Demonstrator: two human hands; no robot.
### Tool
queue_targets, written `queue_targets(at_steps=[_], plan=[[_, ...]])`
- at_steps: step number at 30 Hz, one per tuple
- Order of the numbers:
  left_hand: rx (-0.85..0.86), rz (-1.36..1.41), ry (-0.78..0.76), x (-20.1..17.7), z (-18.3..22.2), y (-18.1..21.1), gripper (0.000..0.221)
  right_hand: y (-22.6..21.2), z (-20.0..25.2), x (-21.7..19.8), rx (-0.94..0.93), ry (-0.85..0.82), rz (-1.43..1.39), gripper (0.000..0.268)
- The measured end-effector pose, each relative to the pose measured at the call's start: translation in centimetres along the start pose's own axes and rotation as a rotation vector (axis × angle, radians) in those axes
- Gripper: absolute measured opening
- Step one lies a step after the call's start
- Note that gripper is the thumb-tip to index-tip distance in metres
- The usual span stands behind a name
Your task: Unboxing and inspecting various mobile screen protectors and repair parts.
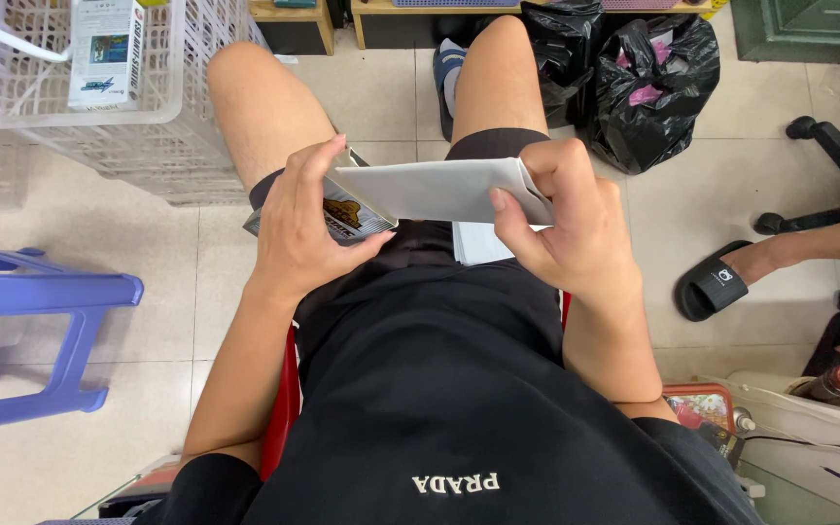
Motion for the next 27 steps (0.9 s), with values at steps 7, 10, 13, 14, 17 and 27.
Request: queue_targets(at_steps=[7, 10, 13, 14, 17, 27], plan=[[0.048, -0.023, 0.027, -0.2, 0.1, 0.5, 0.105, -0.7, 0.3, -0.9, 0.017, -0.012, 0.017, 0.032], [0.074, -0.027, 0.003, -0.1, 0.2, 1.3, 0.103, -1.4, 0.2, -0.4, 0.033, -0.039, 0.045, 0.031], [0.101, -0.001, -0.018, 0.1, -0.1, 1.9, 0.102, -2.3, -0.2, 0.5, -0.02, -0.017, 0.028, 0.031], [0.113, 0.023, -0.023, 0.1, -0.2, 2.2, 0.101, -2.4, -0.4, 0.9, 0.014, -0.061, 0.001, 0.031], [0.127, 0.076, -0.04, 0.1, -0.3, 3.0, 0.1, -2.1, -0.9, 1.5, 0.064, -0.162, -0.069, 0.03], [-0.053, 0.235, -0.25, 0.2, -0.9, 3.3, 0.107, 4.6, -2.3, -2.2, 0.171, -0.448, -0.298, 0.034]])
Point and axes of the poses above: each hand's wrist, its own z-axis away from the middle knuckle, its own x-axis out of the palm, y = z × x, the point moved 3 cm from there along -z, towards the middle knuckle
